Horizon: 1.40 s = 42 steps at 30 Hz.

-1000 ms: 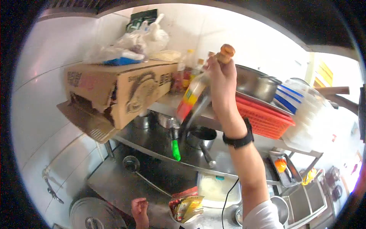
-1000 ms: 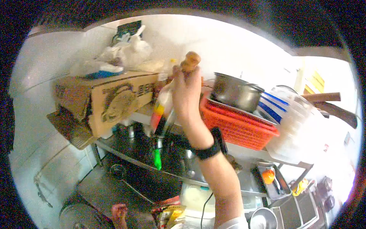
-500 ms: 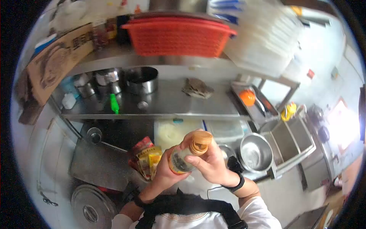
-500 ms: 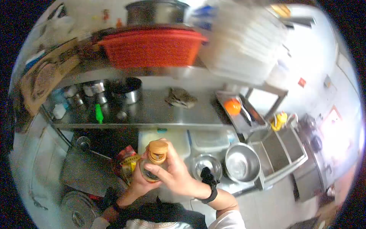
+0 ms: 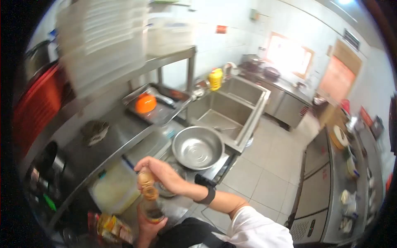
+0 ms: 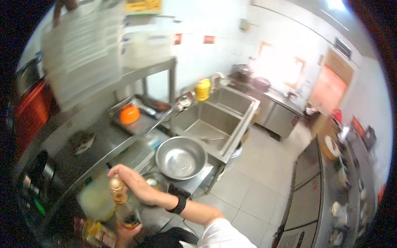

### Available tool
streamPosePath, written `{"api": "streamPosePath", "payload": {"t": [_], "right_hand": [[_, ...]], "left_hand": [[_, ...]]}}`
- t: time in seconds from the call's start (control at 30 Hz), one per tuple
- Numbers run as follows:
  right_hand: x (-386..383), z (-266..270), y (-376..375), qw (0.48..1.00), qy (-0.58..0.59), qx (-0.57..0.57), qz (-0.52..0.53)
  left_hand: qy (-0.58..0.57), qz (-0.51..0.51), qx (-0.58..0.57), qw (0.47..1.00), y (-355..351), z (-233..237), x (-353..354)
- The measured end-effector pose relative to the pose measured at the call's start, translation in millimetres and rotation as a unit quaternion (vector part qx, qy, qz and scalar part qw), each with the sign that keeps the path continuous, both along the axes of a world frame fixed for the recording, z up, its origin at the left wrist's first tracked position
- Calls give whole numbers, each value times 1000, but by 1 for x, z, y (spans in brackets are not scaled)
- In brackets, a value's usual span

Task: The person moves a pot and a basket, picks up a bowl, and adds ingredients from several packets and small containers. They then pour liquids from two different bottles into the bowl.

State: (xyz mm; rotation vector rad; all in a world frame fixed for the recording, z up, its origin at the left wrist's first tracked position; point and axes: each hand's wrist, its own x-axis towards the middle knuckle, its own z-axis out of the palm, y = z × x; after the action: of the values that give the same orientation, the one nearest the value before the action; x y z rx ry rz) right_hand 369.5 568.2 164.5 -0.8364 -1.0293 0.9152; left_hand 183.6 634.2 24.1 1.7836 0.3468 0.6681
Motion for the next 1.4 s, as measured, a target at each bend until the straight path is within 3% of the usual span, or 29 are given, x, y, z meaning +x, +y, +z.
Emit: {"api": "streamPosePath", "payload": {"t": [0.07,0.13,0.23,0.3,0.33,0.37,0.47,0.5,0.53,0.57,0.63,0.67,0.73,0.8,0.9,1.13,1.4], "right_hand": [[11,-49,4,996,19,65,62],[3,-79,-14,987,-144,30,68],[-21,-120,-26,988,-139,-48,-49],[-16,-151,-33,983,-102,-112,-101],[-11,-167,-36,957,-198,-145,-153],[-2,-181,-39,920,-313,-131,-197],[8,-159,-65,906,-234,-321,-148],[20,-180,-72,905,-273,-274,-176],[23,-173,-77,903,-259,-308,-153],[30,-186,-85,891,-304,-294,-162],[36,-193,-93,848,-340,-372,-162],[40,-200,-96,825,-362,-403,-161],[52,-206,-104,824,-360,-410,-149],[57,-218,-101,822,-362,-416,-144],[65,-224,-91,788,-463,-371,-162],[82,-241,-90,813,-391,-408,-144],[83,-236,-93,799,-428,-397,-143]], "left_hand": [[5,-22,-31,999,-2,-1,6],[17,-25,-74,997,-4,-4,14],[25,-75,-161,984,-8,-19,29],[73,-88,-48,992,-12,-30,38],[109,-90,93,986,-6,-45,38],[201,-41,177,963,-15,-20,35],[180,-26,75,980,-9,-11,15],[145,21,91,985,-10,-20,9],[160,46,80,983,-9,-27,-2],[138,54,-45,988,-10,-32,-11],[89,84,-266,956,-16,-45,-26],[91,91,-275,953,-17,-54,-34],[72,96,-395,911,-28,-65,-41],[65,129,-415,898,-27,-68,-48],[61,165,-427,887,-26,-66,-53],[65,139,-442,884,-33,-64,-54],[57,135,-439,887,-33,-69,-52]]}}
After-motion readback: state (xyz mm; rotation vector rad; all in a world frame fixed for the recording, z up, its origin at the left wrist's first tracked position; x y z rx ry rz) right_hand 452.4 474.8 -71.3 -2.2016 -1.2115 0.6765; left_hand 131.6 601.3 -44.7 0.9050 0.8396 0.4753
